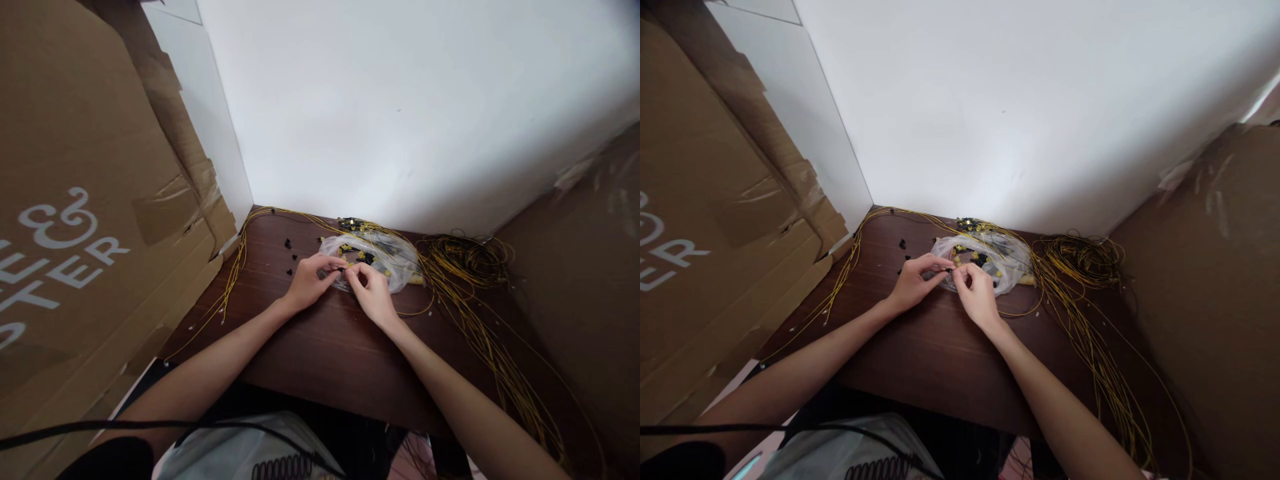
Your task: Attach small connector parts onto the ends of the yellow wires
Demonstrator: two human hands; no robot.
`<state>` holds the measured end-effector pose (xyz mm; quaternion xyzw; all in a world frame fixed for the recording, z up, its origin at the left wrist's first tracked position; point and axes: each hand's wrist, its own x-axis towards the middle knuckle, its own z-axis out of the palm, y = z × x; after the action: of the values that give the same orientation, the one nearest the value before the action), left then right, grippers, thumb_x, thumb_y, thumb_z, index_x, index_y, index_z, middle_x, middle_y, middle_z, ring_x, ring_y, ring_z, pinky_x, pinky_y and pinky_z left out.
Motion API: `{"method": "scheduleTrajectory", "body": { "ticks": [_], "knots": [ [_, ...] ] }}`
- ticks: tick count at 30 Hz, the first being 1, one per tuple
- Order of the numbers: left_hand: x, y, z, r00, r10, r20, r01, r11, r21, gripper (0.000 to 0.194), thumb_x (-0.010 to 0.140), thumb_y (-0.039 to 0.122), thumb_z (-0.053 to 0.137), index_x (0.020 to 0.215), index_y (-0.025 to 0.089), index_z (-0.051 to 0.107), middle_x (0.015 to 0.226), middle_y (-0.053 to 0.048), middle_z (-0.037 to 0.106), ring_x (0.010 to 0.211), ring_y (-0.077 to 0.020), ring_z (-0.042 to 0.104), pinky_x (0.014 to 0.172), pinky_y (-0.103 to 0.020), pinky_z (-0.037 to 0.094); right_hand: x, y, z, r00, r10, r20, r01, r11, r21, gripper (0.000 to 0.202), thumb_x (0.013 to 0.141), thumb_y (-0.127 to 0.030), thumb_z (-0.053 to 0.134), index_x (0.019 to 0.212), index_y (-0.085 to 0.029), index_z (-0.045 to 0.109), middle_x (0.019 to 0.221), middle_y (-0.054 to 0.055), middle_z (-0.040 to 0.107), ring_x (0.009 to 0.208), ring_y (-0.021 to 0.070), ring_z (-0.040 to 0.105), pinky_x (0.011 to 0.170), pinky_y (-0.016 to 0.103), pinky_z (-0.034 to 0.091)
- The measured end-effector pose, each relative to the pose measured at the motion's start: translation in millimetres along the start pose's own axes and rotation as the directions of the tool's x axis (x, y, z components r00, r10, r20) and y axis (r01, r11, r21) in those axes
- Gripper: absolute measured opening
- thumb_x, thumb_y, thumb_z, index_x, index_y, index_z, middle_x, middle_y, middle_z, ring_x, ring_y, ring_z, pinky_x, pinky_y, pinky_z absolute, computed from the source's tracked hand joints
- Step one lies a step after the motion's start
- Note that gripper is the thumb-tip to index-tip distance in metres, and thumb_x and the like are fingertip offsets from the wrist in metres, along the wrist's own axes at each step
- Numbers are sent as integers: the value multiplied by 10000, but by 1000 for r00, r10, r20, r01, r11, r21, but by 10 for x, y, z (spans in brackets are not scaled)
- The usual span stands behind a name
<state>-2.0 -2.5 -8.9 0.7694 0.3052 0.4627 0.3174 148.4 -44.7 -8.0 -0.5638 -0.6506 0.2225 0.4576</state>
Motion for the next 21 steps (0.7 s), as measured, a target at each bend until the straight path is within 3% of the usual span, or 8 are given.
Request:
{"method": "scheduleTrajectory", "body": {
  "ticks": [9, 14, 21],
  "knots": [
    [5, 11, -3, 1000, 24, 8, -25, 999, 30, 191, 749, 121, 566, 909, 149, 665, 865, -66, 660, 781, -135, 623, 730, -264, 526, 4, 5, -2, 999, -12, 40, 11, 1000, 16, 286, 854, -318, 396, 645, -172, 526, 638, 10, 556, 610, 140, 498, 586, 240, 365],
    [3, 25, -2, 1000, 11, -8, -11, 1000, 13, 202, 745, 123, 571, 927, 148, 656, 900, -69, 664, 774, -130, 632, 728, -261, 528, -4, -3, 9, 1000, -5, 11, 5, 1000, -5, 185, 796, -290, 477, 695, -161, 563, 663, 17, 580, 587, 133, 487, 562, 240, 364],
    [6, 11, 4, 999, -30, 13, 30, 999, 25, 156, 746, 143, 575, 879, 151, 655, 851, -46, 690, 746, -131, 640, 695, -238, 516, -6, 10, 8, 999, -2, -32, 2, 1000, 12, 195, 787, -294, 481, 723, -153, 601, 689, 34, 611, 589, 136, 500, 564, 249, 380]
  ]
}}
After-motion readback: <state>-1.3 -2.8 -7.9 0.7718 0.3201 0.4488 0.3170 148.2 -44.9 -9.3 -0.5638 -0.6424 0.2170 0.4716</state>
